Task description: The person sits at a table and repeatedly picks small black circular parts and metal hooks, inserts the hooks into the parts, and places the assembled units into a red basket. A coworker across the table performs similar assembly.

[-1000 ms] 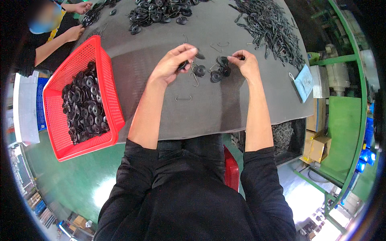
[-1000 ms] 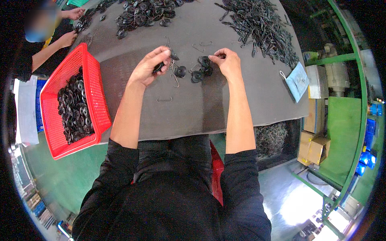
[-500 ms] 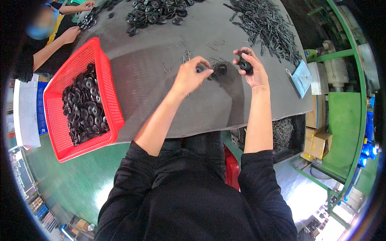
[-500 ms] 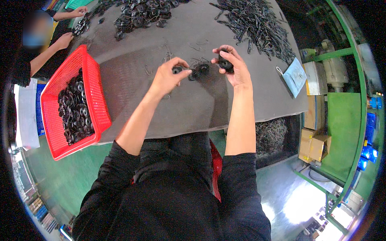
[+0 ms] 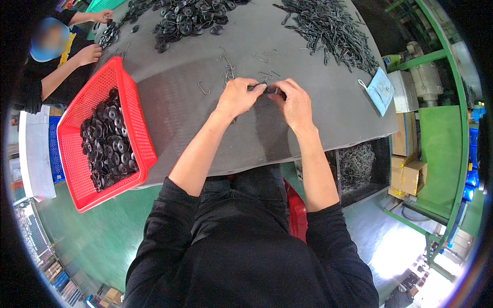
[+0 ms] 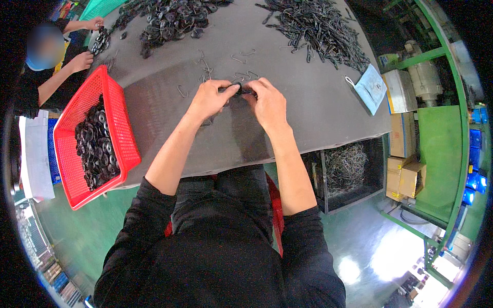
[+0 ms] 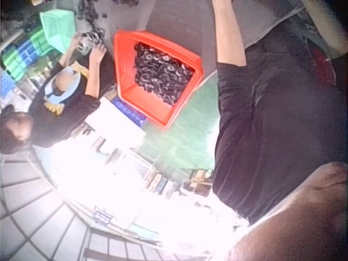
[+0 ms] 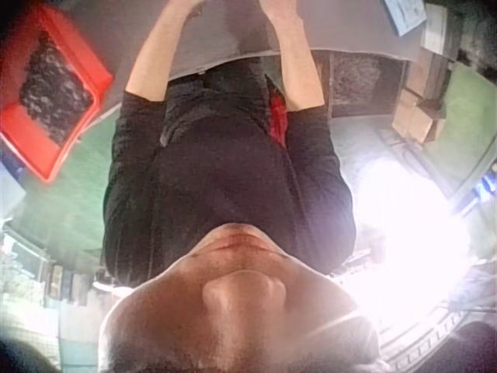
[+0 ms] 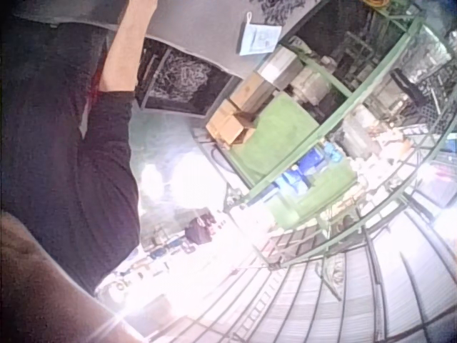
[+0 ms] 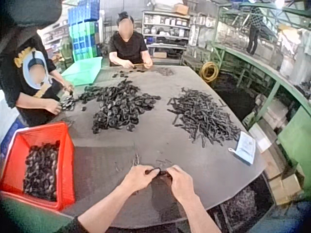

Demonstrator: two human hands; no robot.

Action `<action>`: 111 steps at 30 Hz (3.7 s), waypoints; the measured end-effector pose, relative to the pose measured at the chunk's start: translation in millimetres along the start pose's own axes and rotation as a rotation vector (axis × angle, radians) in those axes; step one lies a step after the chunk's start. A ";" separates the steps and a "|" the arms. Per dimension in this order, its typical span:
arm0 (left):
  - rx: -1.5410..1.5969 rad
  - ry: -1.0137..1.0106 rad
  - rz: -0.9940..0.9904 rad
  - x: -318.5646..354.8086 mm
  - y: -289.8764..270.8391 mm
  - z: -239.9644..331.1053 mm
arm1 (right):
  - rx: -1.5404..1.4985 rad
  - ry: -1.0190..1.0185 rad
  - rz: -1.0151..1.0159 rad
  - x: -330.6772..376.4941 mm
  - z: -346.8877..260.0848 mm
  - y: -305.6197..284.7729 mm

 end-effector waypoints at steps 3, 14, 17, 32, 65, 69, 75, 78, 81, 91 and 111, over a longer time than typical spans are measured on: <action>0.147 -0.140 -0.051 4.9 -7.5 2.3 | 0.098 -0.062 0.036 5.8 -10.8 3.2; 0.050 -0.091 0.073 17.2 -24.1 9.2 | -0.025 -0.056 0.202 20.0 -32.4 11.6; 0.140 -0.127 0.108 21.9 -27.6 6.7 | -0.046 -0.062 0.243 19.2 -36.1 6.3; 1.179 -0.310 0.170 38.5 -2.0 -34.7 | -0.011 -0.123 0.139 9.8 -74.3 -3.5; 1.325 -0.332 0.377 85.6 -51.4 -52.9 | 0.111 0.309 -0.466 -50.0 -13.2 78.5; 1.219 -0.348 0.399 95.0 -54.4 -61.0 | -0.335 0.432 -0.531 -45.5 -26.4 62.1; 0.892 -0.256 0.315 117.2 -73.2 -11.5 | -0.515 0.568 -0.538 -49.2 -12.2 45.1; 0.739 -0.108 0.315 143.8 -109.8 41.6 | -0.508 0.588 -0.529 -45.6 -8.8 39.2; 0.550 -0.068 0.474 170.0 -160.5 67.8 | -0.459 0.596 -0.500 -50.0 -8.2 34.8; -0.363 -0.314 0.641 256.8 -259.3 -2.2 | -0.278 0.505 -0.377 -42.4 -17.7 30.1; -0.261 0.583 0.567 221.7 -109.5 67.9 | -0.567 0.038 -0.640 17.6 -227.8 75.3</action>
Point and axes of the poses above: each hand's wrist, its own x-axis away from the middle knuckle, its own y-axis out of the palm, z = x × y, the point moved 7 cm from there along -x, towards the middle knuckle, and after that the axes turned 15 degrees about y, right-handed, at the moved point
